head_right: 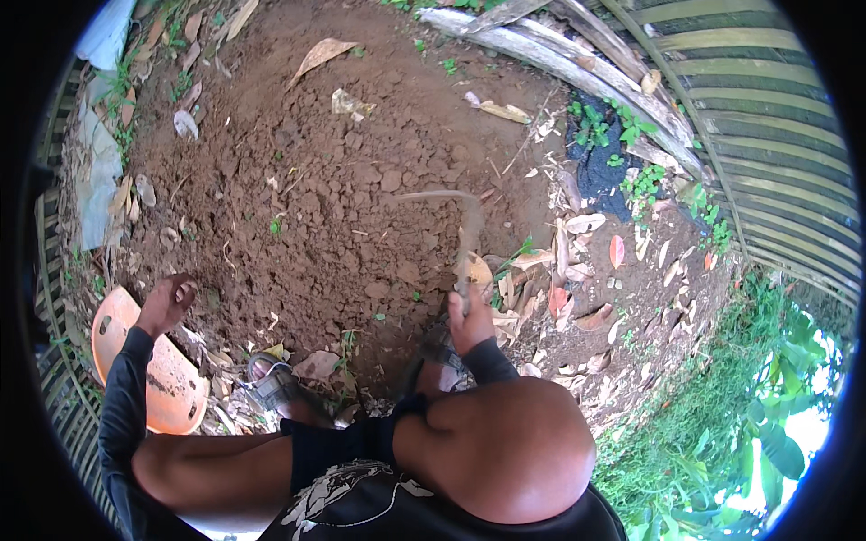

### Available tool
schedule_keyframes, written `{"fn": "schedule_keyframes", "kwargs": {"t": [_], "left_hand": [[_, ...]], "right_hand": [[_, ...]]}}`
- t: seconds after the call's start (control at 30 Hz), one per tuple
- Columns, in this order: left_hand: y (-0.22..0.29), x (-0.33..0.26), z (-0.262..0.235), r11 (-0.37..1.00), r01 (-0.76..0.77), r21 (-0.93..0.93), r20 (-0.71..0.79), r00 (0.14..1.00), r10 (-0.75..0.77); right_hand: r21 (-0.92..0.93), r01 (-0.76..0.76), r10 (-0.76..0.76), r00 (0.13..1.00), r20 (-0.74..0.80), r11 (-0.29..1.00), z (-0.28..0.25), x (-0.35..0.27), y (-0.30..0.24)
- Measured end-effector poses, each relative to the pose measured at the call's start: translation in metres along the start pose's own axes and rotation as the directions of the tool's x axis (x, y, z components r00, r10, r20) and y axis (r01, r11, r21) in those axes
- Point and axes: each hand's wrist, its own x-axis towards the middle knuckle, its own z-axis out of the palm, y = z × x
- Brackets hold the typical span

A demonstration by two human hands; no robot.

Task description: The person uses a small hand hoe to break up and loosen soil in a garden bed. They repeatedly strike and scrape the ground, then gather loose soil into an orange basin with their hands.

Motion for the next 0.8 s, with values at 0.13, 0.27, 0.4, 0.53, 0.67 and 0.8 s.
{"fn": "schedule_keyframes", "kwargs": {"t": [0.13, 0.27, 0.4, 0.53, 0.67, 0.8], "left_hand": [[0.055, 0.002, -0.017, 0.959, -0.267, 0.096, -0.025, 0.963, 0.27], [0.156, 0.016, 0.015, 0.734, -0.618, 0.282, -0.037, 0.758, 0.652], [0.257, 0.042, 0.079, 0.659, -0.726, 0.197, 0.109, 0.684, 0.722], [0.288, 0.056, 0.118, 0.576, -0.742, 0.344, 0.085, 0.635, 0.768], [0.28, 0.052, 0.133, 0.541, -0.753, 0.375, 0.089, 0.611, 0.787], [0.268, 0.061, 0.128, 0.515, -0.749, 0.416, 0.078, 0.594, 0.801]], "right_hand": [[-0.069, -0.044, 0.053, 0.99, 0.128, 0.997, -0.006, 0.009, -0.006], [0.466, -0.176, 0.218, 0.975, -0.037, 0.867, -0.005, 0.025, -0.022], [-0.083, 0.036, -0.034, 0.999, 0.024, 0.996, 0.003, 0.046, -0.031], [-0.049, -0.101, 0.104, 0.992, 0.072, 0.994, 0.001, 0.045, -0.018], [0.496, -0.119, 0.174, 0.982, -0.066, 0.86, 0.002, 0.022, 0.002], [-0.119, 0.107, -0.113, 0.993, -0.045, 0.987, 0.006, 0.007, 0.013]]}}
